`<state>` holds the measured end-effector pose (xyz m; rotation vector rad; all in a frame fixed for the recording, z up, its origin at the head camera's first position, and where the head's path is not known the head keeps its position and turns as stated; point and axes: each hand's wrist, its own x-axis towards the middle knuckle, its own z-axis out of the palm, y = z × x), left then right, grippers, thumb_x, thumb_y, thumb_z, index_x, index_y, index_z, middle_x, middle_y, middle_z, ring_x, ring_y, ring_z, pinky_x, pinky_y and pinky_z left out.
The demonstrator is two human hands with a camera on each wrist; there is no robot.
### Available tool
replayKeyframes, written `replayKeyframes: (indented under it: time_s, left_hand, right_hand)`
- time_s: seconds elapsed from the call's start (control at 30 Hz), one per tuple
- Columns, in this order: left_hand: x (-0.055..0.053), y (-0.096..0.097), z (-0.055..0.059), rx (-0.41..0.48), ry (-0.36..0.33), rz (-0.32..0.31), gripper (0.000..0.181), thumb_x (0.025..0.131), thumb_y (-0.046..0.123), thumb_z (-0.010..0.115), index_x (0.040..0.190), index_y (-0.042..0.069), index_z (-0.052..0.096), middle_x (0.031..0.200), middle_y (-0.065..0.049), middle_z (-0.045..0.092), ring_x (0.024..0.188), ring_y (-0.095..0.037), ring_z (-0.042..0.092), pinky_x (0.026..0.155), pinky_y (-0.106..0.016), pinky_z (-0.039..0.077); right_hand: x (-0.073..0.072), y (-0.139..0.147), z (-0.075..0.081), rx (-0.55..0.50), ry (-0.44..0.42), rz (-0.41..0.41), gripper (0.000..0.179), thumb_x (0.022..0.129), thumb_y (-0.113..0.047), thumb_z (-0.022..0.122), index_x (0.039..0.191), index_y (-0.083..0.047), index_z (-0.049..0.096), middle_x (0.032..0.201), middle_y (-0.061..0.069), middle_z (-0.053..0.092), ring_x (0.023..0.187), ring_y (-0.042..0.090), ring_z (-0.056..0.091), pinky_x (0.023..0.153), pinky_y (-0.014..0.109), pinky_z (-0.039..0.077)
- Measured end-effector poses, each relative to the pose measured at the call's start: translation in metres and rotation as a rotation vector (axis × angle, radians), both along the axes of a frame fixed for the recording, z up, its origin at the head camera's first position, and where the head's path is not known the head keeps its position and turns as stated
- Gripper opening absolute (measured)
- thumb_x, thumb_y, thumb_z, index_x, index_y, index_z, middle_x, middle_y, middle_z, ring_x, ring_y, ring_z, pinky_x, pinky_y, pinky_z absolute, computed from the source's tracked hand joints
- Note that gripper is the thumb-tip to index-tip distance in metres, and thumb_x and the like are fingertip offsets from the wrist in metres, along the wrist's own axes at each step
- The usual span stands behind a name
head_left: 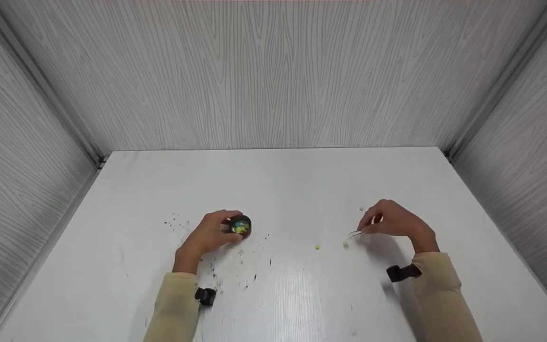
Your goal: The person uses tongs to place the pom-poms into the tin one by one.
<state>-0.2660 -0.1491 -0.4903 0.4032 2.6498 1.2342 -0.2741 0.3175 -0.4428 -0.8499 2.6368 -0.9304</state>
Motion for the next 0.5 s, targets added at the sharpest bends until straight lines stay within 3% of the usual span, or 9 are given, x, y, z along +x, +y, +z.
replayKeyframes:
  time_s: [0.17, 0.5]
  left_hand:
    - [0.000, 0.001, -0.001, -0.004, -0.014, 0.012, 0.060, 0.090, 0.008, 0.080, 0.146, 0.009, 0.058, 0.145, -0.017, 0.060, 0.132, -0.039, 0.060, 0.112, -0.055, 0.048]
    - [0.000, 0.001, 0.000, -0.019, -0.013, 0.018, 0.060, 0.090, 0.009, 0.080, 0.146, 0.011, 0.058, 0.144, -0.016, 0.061, 0.133, -0.038, 0.060, 0.113, -0.055, 0.047]
  right_hand:
    - [-0.007, -0.021, -0.001, -0.023, 0.032, 0.034, 0.007, 0.089, -0.005, 0.078, 0.093, -0.007, 0.084, 0.092, 0.009, 0.080, 0.079, 0.009, 0.067, 0.073, 0.021, 0.054]
    - [-0.015, -0.071, -0.001, -0.022, 0.088, 0.003, 0.010, 0.088, -0.001, 0.077, 0.092, -0.008, 0.084, 0.091, 0.009, 0.080, 0.076, 0.016, 0.066, 0.068, 0.022, 0.051]
